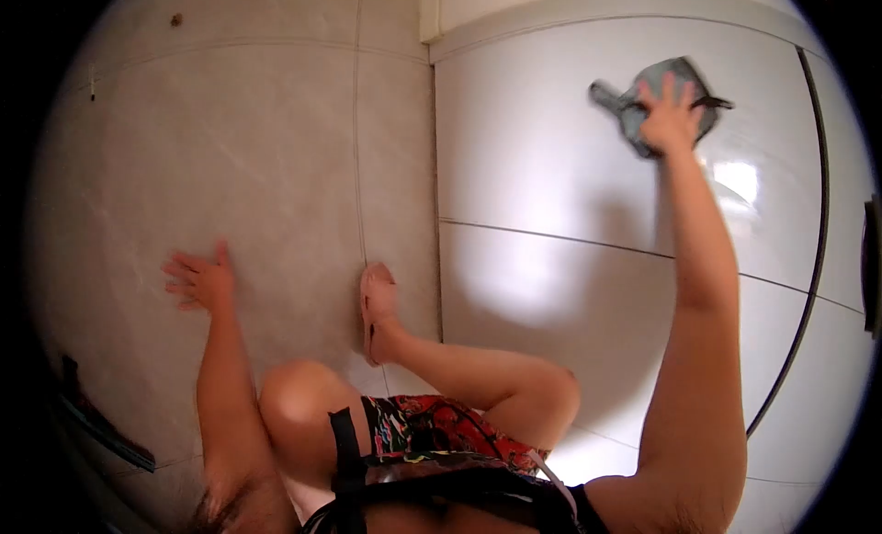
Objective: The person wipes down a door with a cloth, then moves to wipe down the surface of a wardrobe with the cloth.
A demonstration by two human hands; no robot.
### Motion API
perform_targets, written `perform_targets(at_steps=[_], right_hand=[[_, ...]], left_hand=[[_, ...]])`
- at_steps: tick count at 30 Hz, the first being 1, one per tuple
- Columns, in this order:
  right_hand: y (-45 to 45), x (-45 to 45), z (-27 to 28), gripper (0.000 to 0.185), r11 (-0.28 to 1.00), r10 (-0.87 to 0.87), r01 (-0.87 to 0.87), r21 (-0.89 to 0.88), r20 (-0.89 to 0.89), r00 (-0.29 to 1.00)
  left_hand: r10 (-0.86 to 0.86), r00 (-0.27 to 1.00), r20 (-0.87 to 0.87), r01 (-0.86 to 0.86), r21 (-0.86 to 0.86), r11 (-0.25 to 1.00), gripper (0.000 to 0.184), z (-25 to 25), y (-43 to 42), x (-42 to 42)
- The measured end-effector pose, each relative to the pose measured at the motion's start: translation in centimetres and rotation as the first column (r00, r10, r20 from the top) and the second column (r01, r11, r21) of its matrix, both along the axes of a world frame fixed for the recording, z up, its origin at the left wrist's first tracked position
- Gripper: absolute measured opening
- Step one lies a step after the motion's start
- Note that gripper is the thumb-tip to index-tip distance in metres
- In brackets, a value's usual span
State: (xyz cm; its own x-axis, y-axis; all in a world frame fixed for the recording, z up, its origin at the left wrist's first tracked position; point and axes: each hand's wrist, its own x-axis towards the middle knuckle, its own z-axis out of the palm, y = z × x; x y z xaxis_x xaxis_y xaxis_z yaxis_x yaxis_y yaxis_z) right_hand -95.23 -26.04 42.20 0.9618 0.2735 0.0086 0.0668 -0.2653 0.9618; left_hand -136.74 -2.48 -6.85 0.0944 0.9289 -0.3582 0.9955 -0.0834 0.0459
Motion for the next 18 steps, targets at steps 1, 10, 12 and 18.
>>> perform_targets(at_steps=[1,10,12,18], right_hand=[[-0.9,-0.1,-2.6,0.061,1.0,0.003,-0.004,-0.006,-0.096,0.995],[-0.1,1.6,-0.9,0.067,0.998,0.0,0.002,0.065,-0.025,1.0],[-0.5,-0.8,-4.8,0.066,0.997,-0.066,0.061,-0.042,-0.142,0.988],[0.2,6.0,2.3,0.066,0.932,-0.043,0.091,0.351,-0.141,0.989]], left_hand=[[0.011,0.998,-0.06,-0.017,-0.11,0.994,0.099,1.7,0.5,0.4],[0.014,0.999,0.05,-0.01,-0.065,0.998,0.1,-0.3,-1.1,0.2],[0.025,1.0,0.017,-0.024,-0.069,0.997,0.1,0.3,-0.8,-0.1],[-0.008,1.0,0.001,0.008,-0.03,1.0,0.1,-0.5,-1.6,-0.2]])
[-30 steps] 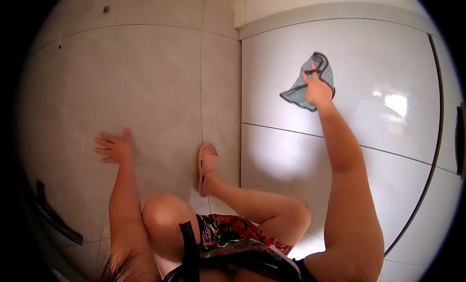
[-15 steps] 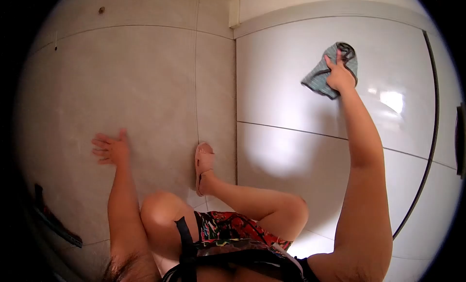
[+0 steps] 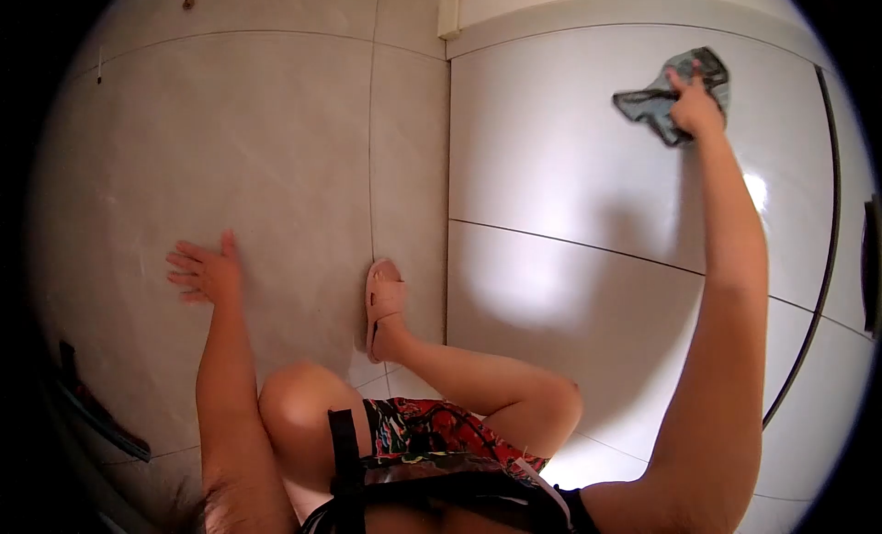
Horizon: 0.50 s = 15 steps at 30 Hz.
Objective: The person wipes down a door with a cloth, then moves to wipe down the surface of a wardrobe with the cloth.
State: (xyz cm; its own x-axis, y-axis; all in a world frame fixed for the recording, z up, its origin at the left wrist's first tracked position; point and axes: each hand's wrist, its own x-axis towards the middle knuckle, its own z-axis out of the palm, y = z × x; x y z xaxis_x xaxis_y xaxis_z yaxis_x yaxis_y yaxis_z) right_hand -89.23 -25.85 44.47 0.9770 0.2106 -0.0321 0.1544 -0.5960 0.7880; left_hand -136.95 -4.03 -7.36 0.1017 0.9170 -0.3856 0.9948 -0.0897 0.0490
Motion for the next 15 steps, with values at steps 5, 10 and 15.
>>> perform_targets(at_steps=[5,10,15], right_hand=[[-2.1,-4.3,-6.1,0.049,0.908,0.36,-0.305,-0.289,0.162,0.919],[-11.4,-15.2,-20.8,0.041,0.918,0.346,-0.393,-0.054,-0.376,0.86],[-12.6,-19.6,-6.9,0.046,0.981,0.184,-0.191,-0.026,-0.161,0.97]], left_hand=[[0.003,0.999,-0.043,-0.005,-0.038,0.999,0.1,-0.5,0.7,-0.1],[0.015,0.997,-0.076,-0.018,-0.044,0.999,0.1,0.1,1.0,-0.1],[-0.026,0.998,0.049,0.023,0.071,0.997,0.099,-0.9,0.3,-0.8]])
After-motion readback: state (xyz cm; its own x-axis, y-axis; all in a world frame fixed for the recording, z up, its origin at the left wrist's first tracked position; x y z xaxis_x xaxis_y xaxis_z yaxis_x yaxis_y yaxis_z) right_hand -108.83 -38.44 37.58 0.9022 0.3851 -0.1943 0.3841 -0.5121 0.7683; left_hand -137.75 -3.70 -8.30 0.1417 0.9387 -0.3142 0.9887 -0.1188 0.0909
